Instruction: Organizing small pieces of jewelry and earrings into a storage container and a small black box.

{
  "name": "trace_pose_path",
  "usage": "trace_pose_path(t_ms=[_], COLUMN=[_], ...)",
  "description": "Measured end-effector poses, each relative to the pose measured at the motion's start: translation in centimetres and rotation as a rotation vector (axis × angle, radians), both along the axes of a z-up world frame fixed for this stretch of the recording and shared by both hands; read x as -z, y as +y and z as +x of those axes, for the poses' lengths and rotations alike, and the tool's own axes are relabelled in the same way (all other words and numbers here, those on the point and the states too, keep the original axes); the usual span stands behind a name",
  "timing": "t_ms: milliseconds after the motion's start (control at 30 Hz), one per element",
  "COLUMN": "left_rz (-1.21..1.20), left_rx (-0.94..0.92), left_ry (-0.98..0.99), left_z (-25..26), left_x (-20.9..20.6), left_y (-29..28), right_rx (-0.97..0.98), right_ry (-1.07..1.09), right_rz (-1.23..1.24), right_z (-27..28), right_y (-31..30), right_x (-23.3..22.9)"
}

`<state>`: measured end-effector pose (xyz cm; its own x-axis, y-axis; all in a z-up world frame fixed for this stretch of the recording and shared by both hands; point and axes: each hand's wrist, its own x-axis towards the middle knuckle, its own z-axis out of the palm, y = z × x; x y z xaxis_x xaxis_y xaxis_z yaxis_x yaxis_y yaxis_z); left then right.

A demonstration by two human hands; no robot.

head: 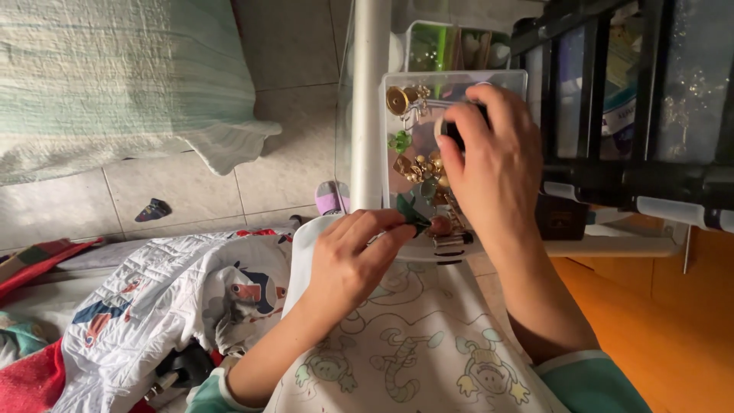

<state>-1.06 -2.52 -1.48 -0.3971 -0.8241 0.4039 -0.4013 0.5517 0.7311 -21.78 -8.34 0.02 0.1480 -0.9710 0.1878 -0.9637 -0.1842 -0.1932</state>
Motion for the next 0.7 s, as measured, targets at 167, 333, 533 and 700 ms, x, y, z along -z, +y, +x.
trace_pose_path(t_ms=[167, 333, 533, 700], left_rz=[-0.002, 0.002, 0.013, 0.01], left_rx=[-0.019, -0.027, -0.043, -0.055], left_ry=[-0.008, 0.004, 0.02, 0.037], left_z=[0.2, 0.6, 0.9, 1.0], left_x=[-0.3, -0.4, -0.2, 0.0], left_y=[-0.1, -0.2, -0.2, -0.2], right_rx=[-0.072, -0.146, -0.161, -0.156], right_ry=[0.056, 0.086, 0.105, 0.146], right_rz=[-0.034, -0.061, -0.029, -0.013], right_z=[1.3, 1.6, 0.8, 0.4], right_y=[-1.1, -2.4, -2.2, -1.6], right_x=[2.2, 3.6, 4.1, 3.5])
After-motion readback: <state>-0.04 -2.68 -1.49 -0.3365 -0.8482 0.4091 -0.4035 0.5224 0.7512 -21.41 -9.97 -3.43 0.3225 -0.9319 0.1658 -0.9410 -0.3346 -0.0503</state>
